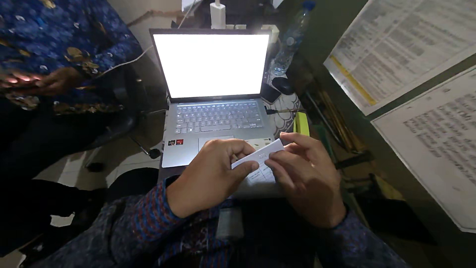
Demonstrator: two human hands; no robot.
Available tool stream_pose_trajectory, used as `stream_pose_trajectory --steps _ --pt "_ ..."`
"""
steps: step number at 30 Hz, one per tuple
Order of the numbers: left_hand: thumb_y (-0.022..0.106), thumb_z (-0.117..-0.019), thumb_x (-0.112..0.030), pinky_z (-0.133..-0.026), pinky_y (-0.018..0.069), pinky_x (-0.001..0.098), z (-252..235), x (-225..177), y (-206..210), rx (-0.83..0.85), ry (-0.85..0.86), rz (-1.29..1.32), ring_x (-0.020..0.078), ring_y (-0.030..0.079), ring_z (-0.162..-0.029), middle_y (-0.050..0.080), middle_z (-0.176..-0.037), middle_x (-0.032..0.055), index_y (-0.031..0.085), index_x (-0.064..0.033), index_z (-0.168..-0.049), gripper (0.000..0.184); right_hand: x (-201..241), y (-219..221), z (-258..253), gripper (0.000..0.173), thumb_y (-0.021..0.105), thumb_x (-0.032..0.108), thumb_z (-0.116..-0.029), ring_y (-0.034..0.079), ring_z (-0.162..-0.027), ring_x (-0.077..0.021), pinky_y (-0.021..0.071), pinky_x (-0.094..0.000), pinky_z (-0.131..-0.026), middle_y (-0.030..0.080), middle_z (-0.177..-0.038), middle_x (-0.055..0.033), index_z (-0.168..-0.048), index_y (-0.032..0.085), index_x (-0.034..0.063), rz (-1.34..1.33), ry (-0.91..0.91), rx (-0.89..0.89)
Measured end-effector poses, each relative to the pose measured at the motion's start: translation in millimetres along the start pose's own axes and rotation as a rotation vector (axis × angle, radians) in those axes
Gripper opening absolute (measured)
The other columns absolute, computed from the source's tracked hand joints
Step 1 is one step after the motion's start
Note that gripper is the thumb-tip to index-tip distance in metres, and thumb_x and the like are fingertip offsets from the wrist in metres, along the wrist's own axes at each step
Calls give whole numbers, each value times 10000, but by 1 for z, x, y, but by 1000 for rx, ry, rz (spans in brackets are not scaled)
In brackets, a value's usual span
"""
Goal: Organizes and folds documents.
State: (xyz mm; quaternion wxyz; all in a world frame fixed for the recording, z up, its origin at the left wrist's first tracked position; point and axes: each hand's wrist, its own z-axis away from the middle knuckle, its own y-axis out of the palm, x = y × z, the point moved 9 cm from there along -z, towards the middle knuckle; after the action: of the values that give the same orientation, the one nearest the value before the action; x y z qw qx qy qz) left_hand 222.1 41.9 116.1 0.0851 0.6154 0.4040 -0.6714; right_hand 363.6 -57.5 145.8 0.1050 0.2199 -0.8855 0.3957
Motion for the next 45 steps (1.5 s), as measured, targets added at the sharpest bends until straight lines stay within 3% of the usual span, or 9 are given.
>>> stream_pose_trajectory --steps 6,17,24,36,45 --pt "681 -976 -344 -579 527 187 -2 2 5 36 -40 -14 -3 633 -656 722 -850 -102 742 -192 -1051 179 5 5 -4 151 665 271 -1001 677 -1062 -238 573 -420 -888 673 -1277 -113 -1029 768 165 111 -73 123" --pt "683 -971 -334 -577 485 179 0 12 15 90 -109 -7 -18 586 -632 684 -776 -102 736 -173 -1011 174 9 22 -3 171 589 255 -1036 670 -1057 -270 546 -470 -899 680 -1225 -113 -1095 726 171 182 -153 290" --pt "685 -976 -299 -556 481 180 3 19 17 82 -111 73 2 587 -614 685 -765 -80 737 -142 -1005 168 6 27 1 191 582 250 -1042 682 -1066 -241 583 -385 -882 692 -1200 -113 -1056 729 129 95 -114 279" --pt "689 -970 -296 -563 481 189 12 28 28 65 -101 46 5 578 -616 663 -743 -74 734 -142 -970 161 5 42 14 172 554 204 -1043 648 -1030 -224 571 -330 -857 659 -1155 -97 -1002 693 112 59 -85 356" --pt "682 -974 -276 -569 484 189 13 24 29 109 -102 75 11 582 -627 661 -754 -70 725 -131 -970 151 8 45 15 147 522 144 -1034 625 -1018 -255 563 -368 -834 630 -1161 -105 -1028 664 110 97 -115 419"
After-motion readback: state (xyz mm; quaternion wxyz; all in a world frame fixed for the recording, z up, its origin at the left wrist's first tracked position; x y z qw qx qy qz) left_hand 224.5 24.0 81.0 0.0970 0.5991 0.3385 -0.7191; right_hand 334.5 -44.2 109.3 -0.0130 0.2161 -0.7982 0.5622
